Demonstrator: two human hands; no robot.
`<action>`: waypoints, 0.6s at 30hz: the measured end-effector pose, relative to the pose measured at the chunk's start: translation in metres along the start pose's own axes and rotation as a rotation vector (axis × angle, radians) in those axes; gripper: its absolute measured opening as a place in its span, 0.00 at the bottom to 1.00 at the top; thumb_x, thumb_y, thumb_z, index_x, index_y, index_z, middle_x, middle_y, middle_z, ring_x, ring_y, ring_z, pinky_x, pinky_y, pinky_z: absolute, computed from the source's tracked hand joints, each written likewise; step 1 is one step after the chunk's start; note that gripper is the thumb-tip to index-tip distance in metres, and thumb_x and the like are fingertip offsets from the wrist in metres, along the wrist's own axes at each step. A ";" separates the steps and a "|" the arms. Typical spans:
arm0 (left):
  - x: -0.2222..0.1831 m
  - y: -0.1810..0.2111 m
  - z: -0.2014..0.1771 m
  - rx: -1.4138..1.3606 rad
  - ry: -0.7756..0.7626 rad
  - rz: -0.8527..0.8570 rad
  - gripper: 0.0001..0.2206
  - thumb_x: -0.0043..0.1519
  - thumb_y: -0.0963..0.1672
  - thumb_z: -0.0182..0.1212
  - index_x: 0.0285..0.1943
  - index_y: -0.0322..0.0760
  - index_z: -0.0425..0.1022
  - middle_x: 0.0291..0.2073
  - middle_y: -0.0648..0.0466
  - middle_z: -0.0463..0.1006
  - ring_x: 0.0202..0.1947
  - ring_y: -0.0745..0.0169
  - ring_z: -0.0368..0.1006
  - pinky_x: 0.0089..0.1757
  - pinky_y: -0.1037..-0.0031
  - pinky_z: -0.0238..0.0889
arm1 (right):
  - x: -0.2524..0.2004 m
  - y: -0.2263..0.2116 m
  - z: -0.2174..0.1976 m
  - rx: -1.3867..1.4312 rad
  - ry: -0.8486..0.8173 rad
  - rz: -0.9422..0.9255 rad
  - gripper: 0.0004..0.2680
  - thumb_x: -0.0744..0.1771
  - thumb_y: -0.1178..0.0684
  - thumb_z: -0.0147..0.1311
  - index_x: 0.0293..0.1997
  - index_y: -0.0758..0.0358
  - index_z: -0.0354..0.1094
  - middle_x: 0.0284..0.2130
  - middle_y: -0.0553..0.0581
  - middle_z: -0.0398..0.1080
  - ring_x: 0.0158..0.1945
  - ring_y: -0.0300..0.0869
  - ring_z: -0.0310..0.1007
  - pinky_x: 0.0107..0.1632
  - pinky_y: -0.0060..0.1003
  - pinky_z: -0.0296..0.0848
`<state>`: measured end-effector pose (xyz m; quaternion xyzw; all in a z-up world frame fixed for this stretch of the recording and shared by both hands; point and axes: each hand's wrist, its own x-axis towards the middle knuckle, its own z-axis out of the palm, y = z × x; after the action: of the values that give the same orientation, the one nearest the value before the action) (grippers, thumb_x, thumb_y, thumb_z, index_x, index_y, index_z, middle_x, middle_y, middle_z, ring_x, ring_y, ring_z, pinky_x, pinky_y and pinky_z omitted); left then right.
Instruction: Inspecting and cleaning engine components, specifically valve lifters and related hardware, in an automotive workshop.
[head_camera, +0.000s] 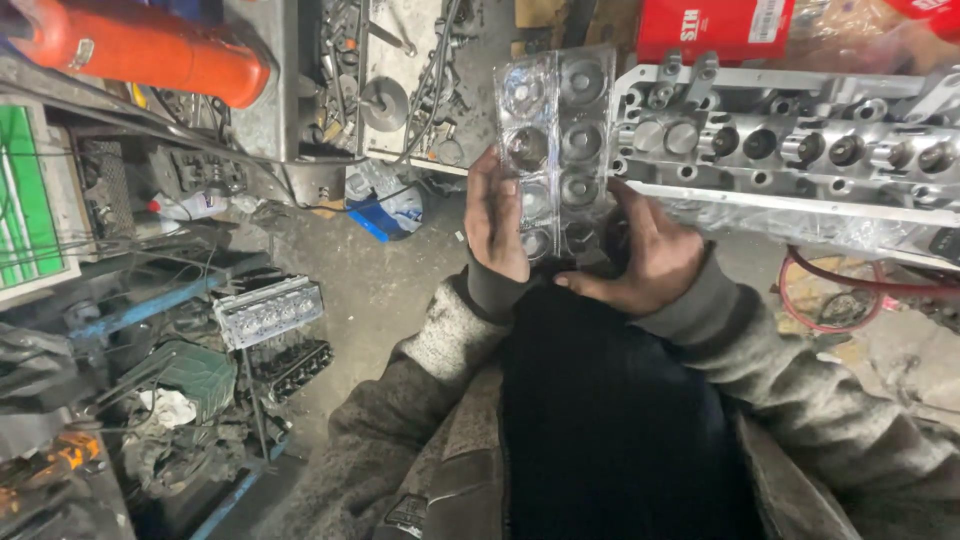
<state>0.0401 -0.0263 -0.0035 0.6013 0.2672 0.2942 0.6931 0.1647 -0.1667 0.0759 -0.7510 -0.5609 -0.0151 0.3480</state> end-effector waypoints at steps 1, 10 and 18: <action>-0.001 0.000 -0.001 0.007 0.007 -0.003 0.20 0.76 0.44 0.43 0.74 0.26 0.58 0.64 0.42 0.70 0.64 0.56 0.68 0.65 0.68 0.60 | -0.010 -0.002 0.004 0.011 -0.003 -0.001 0.32 0.58 0.36 0.67 0.55 0.81 0.63 0.38 0.71 0.73 0.40 0.56 0.78 0.41 0.48 0.80; -0.009 -0.008 -0.002 -0.095 0.006 -0.071 0.22 0.77 0.45 0.44 0.76 0.24 0.56 0.69 0.40 0.65 0.71 0.52 0.62 0.69 0.64 0.55 | -0.031 0.002 0.000 0.051 -0.039 0.284 0.19 0.64 0.55 0.71 0.57 0.70 0.66 0.42 0.62 0.72 0.36 0.47 0.76 0.36 0.39 0.75; -0.014 -0.013 -0.007 -0.132 -0.013 -0.050 0.26 0.73 0.47 0.48 0.75 0.24 0.54 0.72 0.41 0.61 0.75 0.53 0.57 0.70 0.64 0.49 | -0.021 0.003 -0.008 0.021 -0.044 0.161 0.19 0.63 0.55 0.71 0.60 0.59 0.71 0.50 0.61 0.70 0.45 0.49 0.77 0.44 0.39 0.77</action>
<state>0.0270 -0.0329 -0.0169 0.5495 0.2578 0.2897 0.7401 0.1624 -0.1893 0.0720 -0.7902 -0.5063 0.0352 0.3436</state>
